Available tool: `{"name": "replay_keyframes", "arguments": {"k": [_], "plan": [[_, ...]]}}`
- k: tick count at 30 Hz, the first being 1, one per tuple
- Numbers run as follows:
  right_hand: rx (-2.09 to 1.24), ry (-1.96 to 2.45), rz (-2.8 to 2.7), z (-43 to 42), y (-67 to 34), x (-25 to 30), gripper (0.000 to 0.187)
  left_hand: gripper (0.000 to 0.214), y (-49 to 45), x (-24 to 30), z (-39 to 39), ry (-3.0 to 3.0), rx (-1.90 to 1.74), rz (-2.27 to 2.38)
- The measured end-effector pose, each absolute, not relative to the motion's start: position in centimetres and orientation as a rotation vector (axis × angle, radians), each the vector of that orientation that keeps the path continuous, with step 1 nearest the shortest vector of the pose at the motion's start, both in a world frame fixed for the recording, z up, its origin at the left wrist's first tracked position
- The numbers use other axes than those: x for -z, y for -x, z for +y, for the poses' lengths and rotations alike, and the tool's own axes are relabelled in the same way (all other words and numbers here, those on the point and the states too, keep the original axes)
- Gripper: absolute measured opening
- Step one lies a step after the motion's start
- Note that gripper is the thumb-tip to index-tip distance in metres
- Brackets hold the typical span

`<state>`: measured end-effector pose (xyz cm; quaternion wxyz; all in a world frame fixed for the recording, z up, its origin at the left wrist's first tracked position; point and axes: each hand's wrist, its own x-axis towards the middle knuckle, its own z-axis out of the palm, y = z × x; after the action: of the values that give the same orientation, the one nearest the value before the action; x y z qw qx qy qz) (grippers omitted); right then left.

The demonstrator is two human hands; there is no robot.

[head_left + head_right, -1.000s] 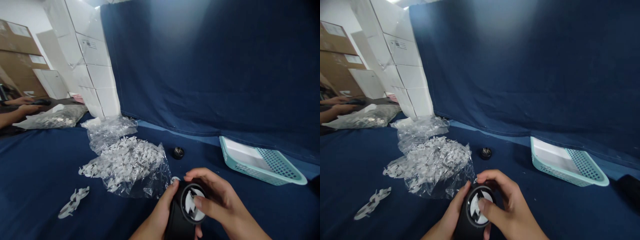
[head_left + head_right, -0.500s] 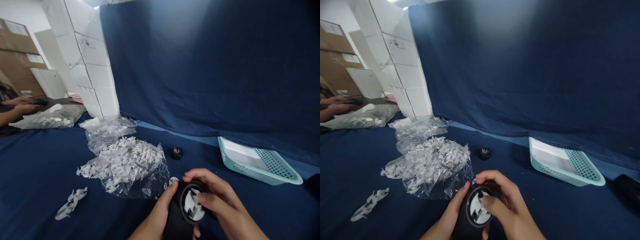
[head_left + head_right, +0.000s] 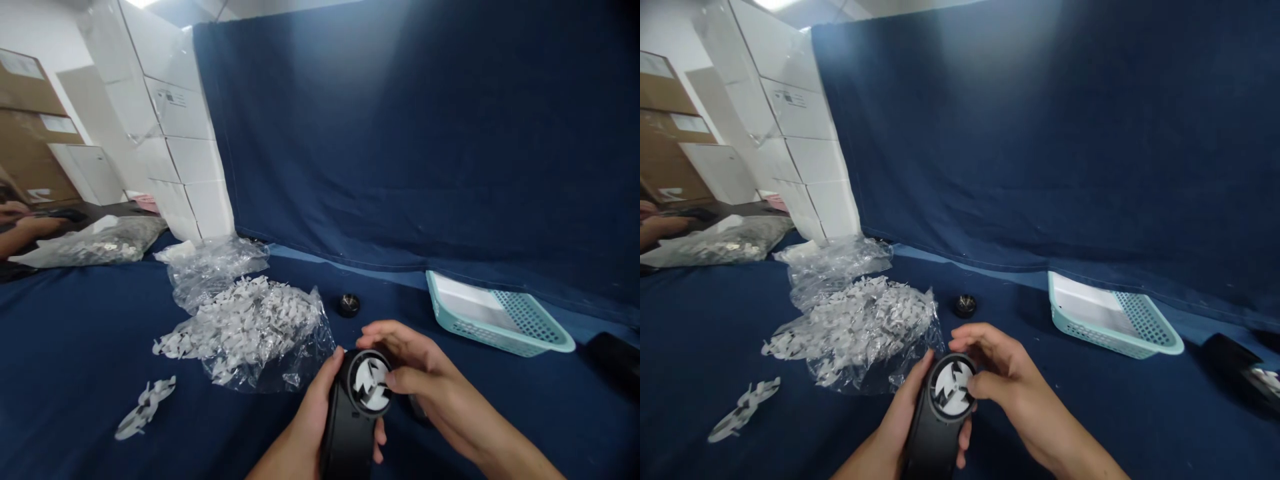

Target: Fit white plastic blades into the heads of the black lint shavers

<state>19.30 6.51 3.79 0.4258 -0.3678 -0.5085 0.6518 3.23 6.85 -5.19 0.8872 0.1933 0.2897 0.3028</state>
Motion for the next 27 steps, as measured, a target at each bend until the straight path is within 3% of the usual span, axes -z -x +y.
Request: {"name": "replay_keyframes", "arguments": {"k": [17, 23, 27], "plan": [[-1.323, 1.043, -1.565, 5.7, -19.0, -3.4, 0.050, 0.080, -3.5, 4.6, 6.4, -0.421, -0.668, 0.628], [-0.940, 1.108, -1.746, 5.5, -18.9, -3.0, 0.047, 0.085, -3.7, 4.9, 6.5, -0.407, -0.632, 0.713], [-1.059, 1.141, -1.691, 5.7, -19.3, -3.0, 0.045, 0.090, -3.9, 5.5, 6.6, -0.419, -0.613, 0.716]]}}
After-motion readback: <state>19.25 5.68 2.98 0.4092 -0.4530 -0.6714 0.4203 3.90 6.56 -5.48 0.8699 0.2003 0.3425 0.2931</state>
